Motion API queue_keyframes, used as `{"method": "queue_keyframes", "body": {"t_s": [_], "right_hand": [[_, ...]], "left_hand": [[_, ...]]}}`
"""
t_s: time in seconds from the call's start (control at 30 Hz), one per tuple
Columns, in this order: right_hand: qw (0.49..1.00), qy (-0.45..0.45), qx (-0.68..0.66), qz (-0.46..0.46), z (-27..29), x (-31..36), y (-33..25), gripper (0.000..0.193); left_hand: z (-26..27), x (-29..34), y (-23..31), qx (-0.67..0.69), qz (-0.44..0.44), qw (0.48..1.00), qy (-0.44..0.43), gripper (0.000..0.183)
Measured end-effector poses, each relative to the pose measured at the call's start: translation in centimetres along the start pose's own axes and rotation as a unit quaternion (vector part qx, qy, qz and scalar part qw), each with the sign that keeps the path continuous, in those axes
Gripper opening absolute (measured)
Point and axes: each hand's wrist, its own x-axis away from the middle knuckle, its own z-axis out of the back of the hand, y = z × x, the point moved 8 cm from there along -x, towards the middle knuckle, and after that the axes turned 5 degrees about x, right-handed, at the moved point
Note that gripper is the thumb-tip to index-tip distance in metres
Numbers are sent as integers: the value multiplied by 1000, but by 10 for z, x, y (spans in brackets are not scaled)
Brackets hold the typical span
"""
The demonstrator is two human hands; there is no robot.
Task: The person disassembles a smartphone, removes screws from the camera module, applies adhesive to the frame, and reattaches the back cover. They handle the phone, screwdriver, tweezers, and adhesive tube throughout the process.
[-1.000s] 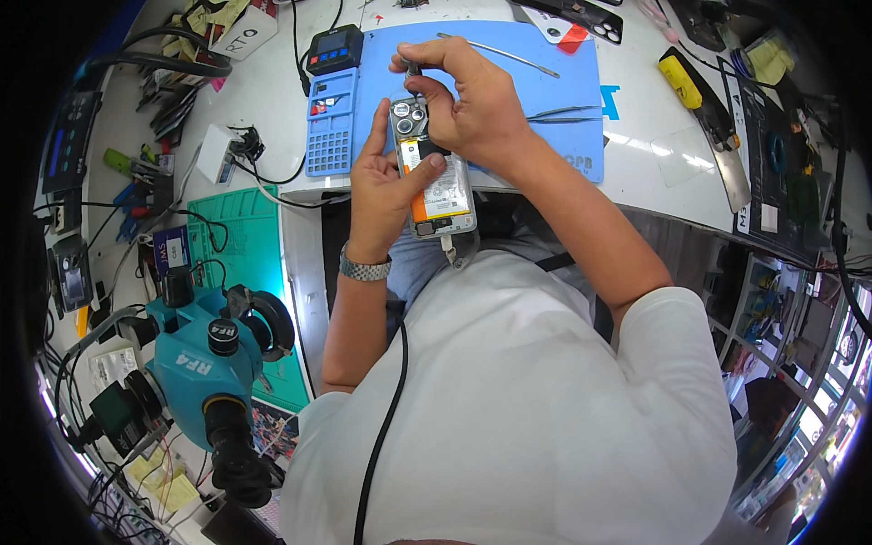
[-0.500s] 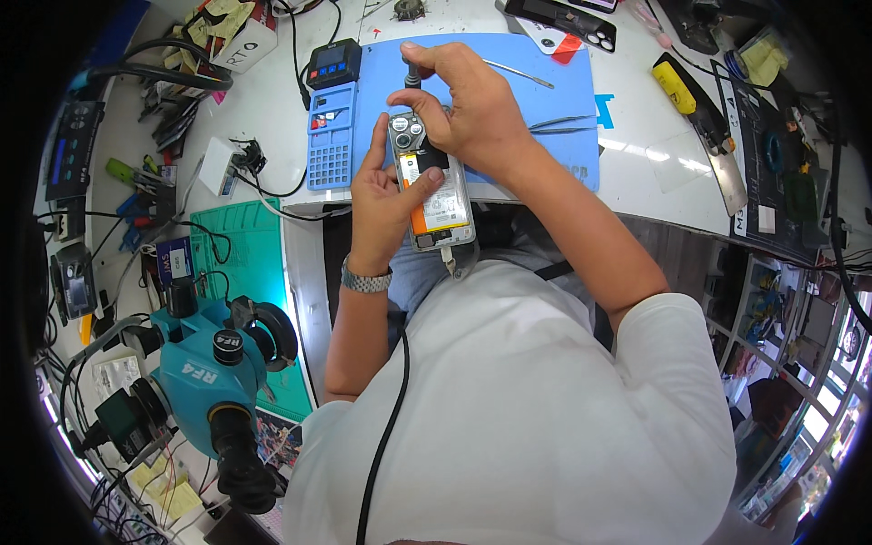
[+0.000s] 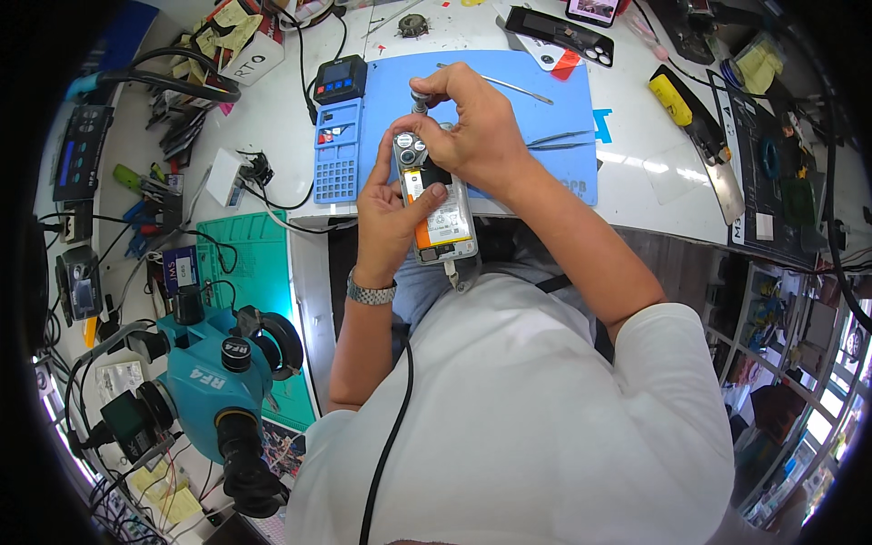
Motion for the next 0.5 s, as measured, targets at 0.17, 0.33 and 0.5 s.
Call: {"method": "queue_keyframes", "body": {"t_s": [0.17, 0.33, 0.5], "right_hand": [[995, 0, -77, -63, -5, 0, 9, 35], [999, -24, 33, 12, -4, -1, -3, 37], [989, -34, -125, -68, -13, 4, 14, 40]], "left_hand": [[-1, 0, 0, 3, -5, 1000, -3, 101], [-2, 0, 1, 15, -8, 1000, -4, 101], [-1, 0, 0, 15, -7, 1000, -4, 101]]}}
